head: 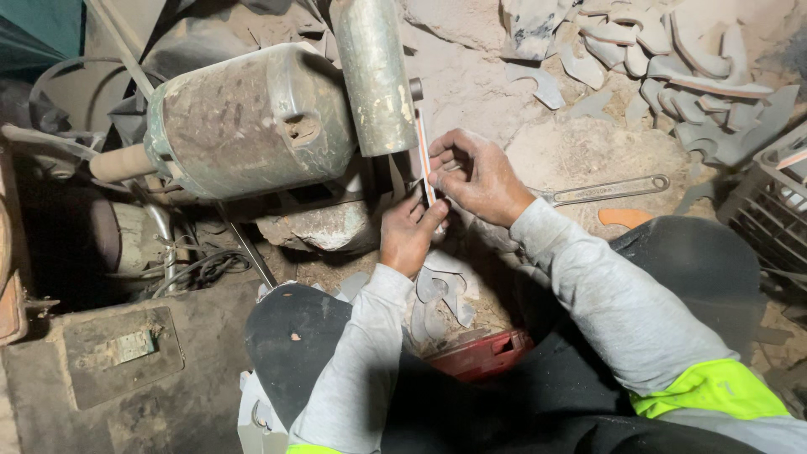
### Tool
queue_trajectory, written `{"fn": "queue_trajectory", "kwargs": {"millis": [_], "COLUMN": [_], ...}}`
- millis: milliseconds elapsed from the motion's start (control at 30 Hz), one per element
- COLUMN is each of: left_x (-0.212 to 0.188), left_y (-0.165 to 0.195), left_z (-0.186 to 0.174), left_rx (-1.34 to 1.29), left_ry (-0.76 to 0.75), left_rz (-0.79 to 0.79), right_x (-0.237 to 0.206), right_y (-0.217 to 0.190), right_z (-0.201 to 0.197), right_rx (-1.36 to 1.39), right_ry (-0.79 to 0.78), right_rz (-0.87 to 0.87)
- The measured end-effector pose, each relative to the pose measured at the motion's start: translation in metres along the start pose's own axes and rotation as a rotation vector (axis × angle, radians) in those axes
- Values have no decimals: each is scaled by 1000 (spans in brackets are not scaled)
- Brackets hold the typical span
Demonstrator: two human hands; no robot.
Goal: The person uses a bench grinder to smooth the edges of several curved shoe sole pieces. They hold each piece against the rotating wheel, rotate it to grind different edges, and then place the finished pieces aside.
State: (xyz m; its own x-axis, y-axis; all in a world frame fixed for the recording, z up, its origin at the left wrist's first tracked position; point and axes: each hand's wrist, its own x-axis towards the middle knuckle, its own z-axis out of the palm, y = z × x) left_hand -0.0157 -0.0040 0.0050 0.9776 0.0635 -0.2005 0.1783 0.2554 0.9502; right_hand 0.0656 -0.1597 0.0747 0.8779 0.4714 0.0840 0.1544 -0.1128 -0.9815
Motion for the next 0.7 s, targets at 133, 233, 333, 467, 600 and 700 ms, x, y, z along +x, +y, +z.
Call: {"fn": "queue_trajectory", "kwargs": {"millis": [133, 233, 333, 467, 600, 700], "left_x": [-17, -34, -53, -54, -33, -9], "left_y": [-13, -18, -13, 6, 10, -1], "left_z": [2, 7, 15, 15, 12, 6], "left_rx": [-35, 66, 637, 839, 570, 190], "left_ry": [-7, 13, 172, 273, 170, 36], "left_rz": [44, 106, 324, 327, 153, 53], "right_x": [-14, -24, -22, -21, -15, -6], "right_y": [0, -4, -9, -12, -5, 1], "right_z": [4, 1, -15, -27, -20, -13], "right_rx": [86, 28, -328, -5, 218, 137], "right_ry": [-47, -124, -340, -397, -265, -138], "right_rz": [64, 35, 5, 191, 101, 44]}}
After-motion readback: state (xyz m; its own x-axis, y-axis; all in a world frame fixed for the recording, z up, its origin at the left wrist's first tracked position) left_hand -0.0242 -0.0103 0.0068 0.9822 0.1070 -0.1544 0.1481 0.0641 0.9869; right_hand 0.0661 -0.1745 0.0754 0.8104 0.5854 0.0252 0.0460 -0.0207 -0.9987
